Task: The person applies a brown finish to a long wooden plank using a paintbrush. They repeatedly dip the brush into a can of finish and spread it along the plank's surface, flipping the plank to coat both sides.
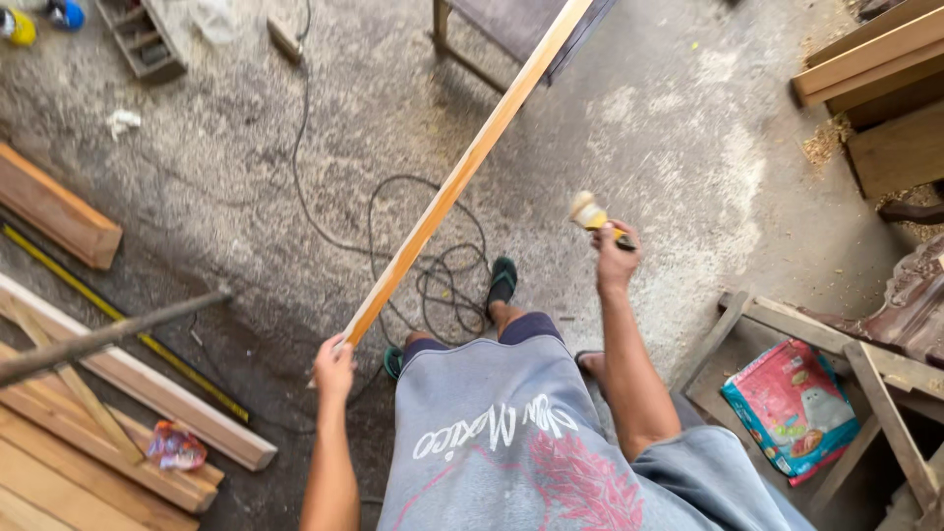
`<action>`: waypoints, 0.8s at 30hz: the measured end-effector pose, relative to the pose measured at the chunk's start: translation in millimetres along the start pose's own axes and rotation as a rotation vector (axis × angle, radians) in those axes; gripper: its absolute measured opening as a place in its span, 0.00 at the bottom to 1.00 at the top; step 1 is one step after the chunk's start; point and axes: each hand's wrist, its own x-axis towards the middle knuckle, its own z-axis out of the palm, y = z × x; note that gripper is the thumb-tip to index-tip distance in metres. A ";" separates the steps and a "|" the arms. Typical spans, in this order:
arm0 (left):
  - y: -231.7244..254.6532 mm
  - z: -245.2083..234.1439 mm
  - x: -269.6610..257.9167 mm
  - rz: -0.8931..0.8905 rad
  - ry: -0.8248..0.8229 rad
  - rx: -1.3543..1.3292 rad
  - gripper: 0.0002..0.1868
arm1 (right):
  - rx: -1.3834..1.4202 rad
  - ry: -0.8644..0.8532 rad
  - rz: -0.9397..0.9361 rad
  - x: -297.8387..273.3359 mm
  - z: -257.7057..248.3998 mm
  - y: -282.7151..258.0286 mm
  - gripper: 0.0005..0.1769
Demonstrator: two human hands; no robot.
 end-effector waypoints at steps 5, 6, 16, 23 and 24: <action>110.9 168.9 58.8 0.248 -0.310 0.008 0.21 | 0.007 -0.021 -0.130 86.1 -27.9 -104.5 0.13; 137.9 199.7 68.5 0.284 -0.350 0.017 0.20 | -0.168 -0.033 -0.288 95.8 -19.9 -122.7 0.13; 319.4 405.7 139.3 0.360 -0.620 0.020 0.20 | -0.332 -0.185 -0.350 226.4 49.1 -225.8 0.13; 427.0 514.7 209.9 0.315 -0.534 0.047 0.19 | 0.266 -0.170 0.334 383.4 34.7 -225.4 0.14; 457.0 530.0 223.4 0.320 -0.541 0.043 0.19 | 0.283 -0.185 0.339 416.3 46.1 -227.2 0.14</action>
